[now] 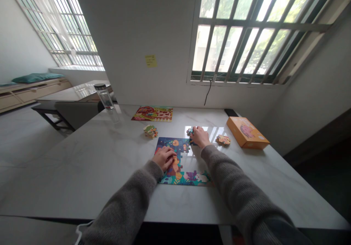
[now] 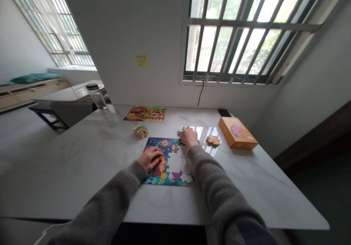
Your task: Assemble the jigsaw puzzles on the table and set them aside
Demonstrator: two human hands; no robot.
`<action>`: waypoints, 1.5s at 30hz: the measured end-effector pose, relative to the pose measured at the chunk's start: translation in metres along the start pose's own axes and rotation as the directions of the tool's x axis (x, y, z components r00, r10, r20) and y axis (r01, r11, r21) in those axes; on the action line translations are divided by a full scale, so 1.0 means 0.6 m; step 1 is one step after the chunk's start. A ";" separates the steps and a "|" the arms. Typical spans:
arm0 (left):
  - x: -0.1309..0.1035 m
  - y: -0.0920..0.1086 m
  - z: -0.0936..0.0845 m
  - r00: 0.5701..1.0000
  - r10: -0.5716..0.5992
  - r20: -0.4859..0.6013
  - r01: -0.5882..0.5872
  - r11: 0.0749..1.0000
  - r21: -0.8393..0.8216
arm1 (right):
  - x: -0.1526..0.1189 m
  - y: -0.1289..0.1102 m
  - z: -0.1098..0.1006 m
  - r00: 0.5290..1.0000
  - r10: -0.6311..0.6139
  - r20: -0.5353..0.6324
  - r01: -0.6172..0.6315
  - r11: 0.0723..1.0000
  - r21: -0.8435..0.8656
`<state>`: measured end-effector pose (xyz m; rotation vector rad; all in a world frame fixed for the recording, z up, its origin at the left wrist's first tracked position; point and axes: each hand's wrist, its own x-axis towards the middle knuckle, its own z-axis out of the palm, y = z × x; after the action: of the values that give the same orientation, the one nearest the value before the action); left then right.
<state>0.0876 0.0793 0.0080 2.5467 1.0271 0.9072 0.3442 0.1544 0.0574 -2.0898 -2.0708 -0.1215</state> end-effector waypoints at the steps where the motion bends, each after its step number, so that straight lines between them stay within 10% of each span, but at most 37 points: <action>1: 0.000 0.000 0.000 1.000 -0.001 -0.003 0.001 1.000 -0.002 | -0.001 -0.003 -0.003 1.000 -0.006 0.003 0.006 1.000 -0.004; 16: 0.003 0.012 -0.015 0.999 -0.031 -0.038 0.031 1.000 -0.003 | -0.004 -0.007 -0.034 0.990 -0.142 -0.012 0.143 0.989 0.047; 24: 0.008 0.019 -0.016 0.982 0.003 -0.189 -0.017 0.997 -0.069 | -0.119 -0.029 -0.050 0.832 -0.489 -0.263 0.555 0.726 0.406; 39: 0.001 0.036 -0.009 0.988 0.106 -0.111 -0.117 0.989 -0.091 | -0.217 -0.044 -0.040 0.825 -0.489 -0.284 0.543 0.544 0.640; 45: -0.004 0.052 -0.006 0.996 0.076 -0.041 -0.077 0.996 -0.045 | -0.242 -0.009 -0.031 0.886 -0.377 -0.269 0.456 0.611 0.647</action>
<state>0.1008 0.0553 0.0236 2.5548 0.9136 0.9928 0.3380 0.0084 0.0478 -1.1003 -2.0461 0.4225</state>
